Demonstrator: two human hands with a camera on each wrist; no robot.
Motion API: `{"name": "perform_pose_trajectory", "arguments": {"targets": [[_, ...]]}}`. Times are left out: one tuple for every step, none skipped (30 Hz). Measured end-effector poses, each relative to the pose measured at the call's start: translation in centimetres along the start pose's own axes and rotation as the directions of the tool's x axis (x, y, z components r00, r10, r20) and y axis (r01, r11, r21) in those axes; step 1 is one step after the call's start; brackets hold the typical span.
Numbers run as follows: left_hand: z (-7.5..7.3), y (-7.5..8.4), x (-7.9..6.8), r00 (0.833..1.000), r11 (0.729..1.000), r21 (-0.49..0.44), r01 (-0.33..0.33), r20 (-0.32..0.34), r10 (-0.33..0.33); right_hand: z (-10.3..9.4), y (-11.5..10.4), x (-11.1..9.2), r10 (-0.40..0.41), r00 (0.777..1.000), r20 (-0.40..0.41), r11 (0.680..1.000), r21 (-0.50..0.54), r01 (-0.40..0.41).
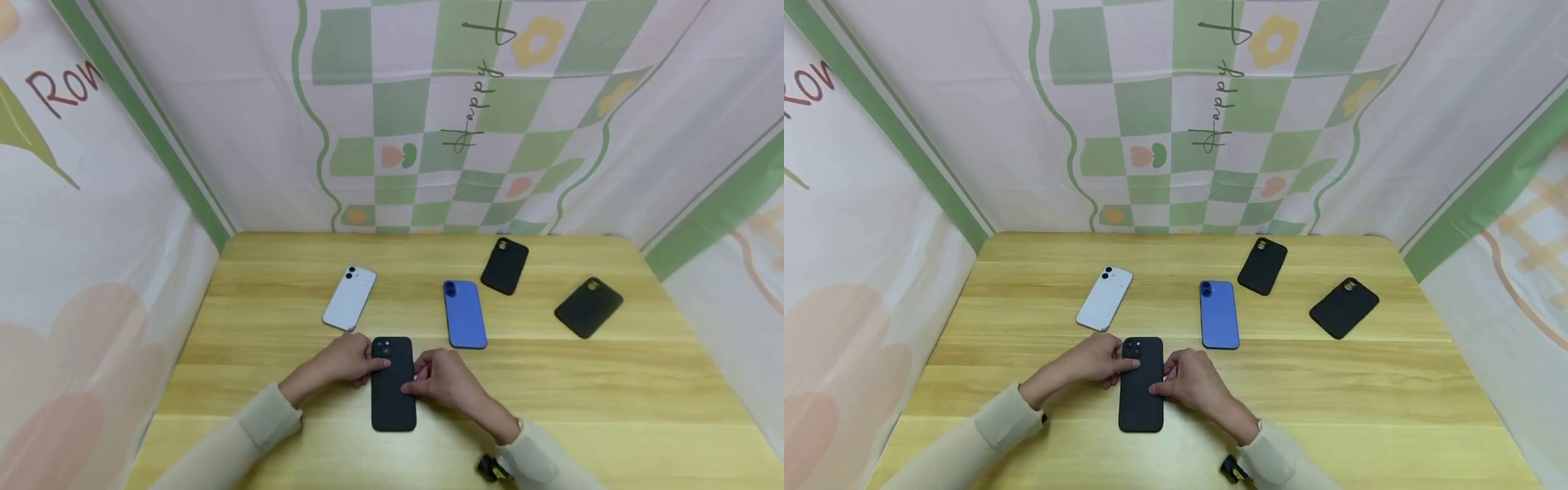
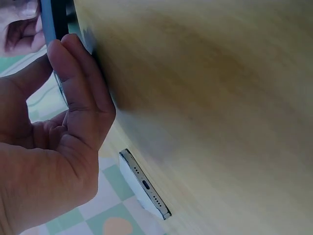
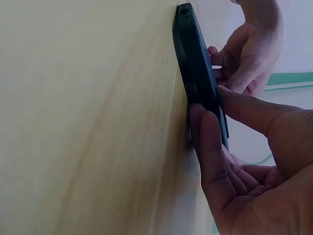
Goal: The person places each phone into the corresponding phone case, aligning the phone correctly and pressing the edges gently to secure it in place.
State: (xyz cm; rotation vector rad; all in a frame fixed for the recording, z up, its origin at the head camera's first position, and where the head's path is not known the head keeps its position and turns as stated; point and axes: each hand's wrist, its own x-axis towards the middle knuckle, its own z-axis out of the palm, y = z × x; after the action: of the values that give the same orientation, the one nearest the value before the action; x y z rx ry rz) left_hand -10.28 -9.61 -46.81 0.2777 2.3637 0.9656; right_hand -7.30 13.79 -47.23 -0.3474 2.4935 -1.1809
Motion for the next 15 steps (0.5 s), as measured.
{"name": "perform_pose_trajectory", "arguments": {"targets": [[0.02,0.02,0.00,1.000,1.000,0.003,-0.001,0.001,0.001,0.02,-0.01,-0.04,0.005,1.000,-0.002,1.000,-0.006,-0.005],[0.02,0.05,-0.02,1.000,1.000,0.008,-0.003,0.002,0.003,0.04,0.00,-0.07,0.008,1.000,-0.003,1.000,-0.012,-0.008],[0.02,0.09,-0.04,1.000,1.000,0.013,-0.008,0.002,0.007,0.05,0.00,-0.10,0.010,1.000,-0.004,1.000,-0.021,-0.010],[0.01,0.13,-0.05,1.000,1.000,0.018,-0.009,0.004,0.009,0.06,-0.01,-0.11,0.011,1.000,-0.004,0.999,-0.030,-0.011],[-0.01,0.20,-0.07,1.000,1.000,0.023,-0.011,0.007,0.011,0.07,0.00,-0.10,0.011,1.000,-0.004,0.999,-0.038,-0.011],[-0.01,0.24,-0.07,1.000,1.000,0.030,-0.011,0.010,0.010,0.08,0.03,-0.09,0.011,1.000,-0.002,0.999,-0.047,-0.011],[-0.03,0.30,-0.07,1.000,0.999,0.040,-0.013,0.011,0.012,0.09,0.06,-0.06,0.010,1.000,0.000,0.998,-0.056,-0.010],[-0.05,0.37,-0.09,1.000,0.999,0.045,-0.012,0.016,0.011,0.08,0.07,-0.03,0.009,1.000,0.002,0.998,-0.065,-0.009],[-0.06,0.42,-0.08,1.000,0.998,0.055,-0.012,0.019,0.011,0.08,0.08,0.01,0.008,1.000,0.005,0.997,-0.071,-0.008],[-0.06,0.49,-0.08,1.000,0.998,0.062,-0.009,0.024,0.008,0.06,0.09,0.04,0.007,1.000,0.008,0.997,-0.076,-0.007],[-0.06,0.53,-0.06,1.000,0.997,0.074,-0.012,0.026,0.010,0.05,0.12,0.06,0.008,1.000,0.012,0.997,-0.078,-0.007],[-0.05,0.56,-0.03,1.000,0.996,0.085,-0.014,0.029,0.011,0.03,0.13,0.06,0.010,1.000,0.016,0.997,-0.079,-0.009],[-0.03,0.59,0.00,0.999,0.995,0.097,-0.016,0.031,0.013,0.00,0.12,0.07,0.013,1.000,0.021,0.997,-0.078,-0.011],[-0.02,0.63,0.04,0.999,0.994,0.106,-0.015,0.036,0.011,-0.02,0.12,0.07,0.015,1.000,0.025,0.997,-0.077,-0.013],[-0.02,0.68,0.06,0.999,0.993,0.119,-0.016,0.038,0.011,-0.04,0.12,0.07,0.017,0.999,0.028,0.997,-0.075,-0.015]]}}
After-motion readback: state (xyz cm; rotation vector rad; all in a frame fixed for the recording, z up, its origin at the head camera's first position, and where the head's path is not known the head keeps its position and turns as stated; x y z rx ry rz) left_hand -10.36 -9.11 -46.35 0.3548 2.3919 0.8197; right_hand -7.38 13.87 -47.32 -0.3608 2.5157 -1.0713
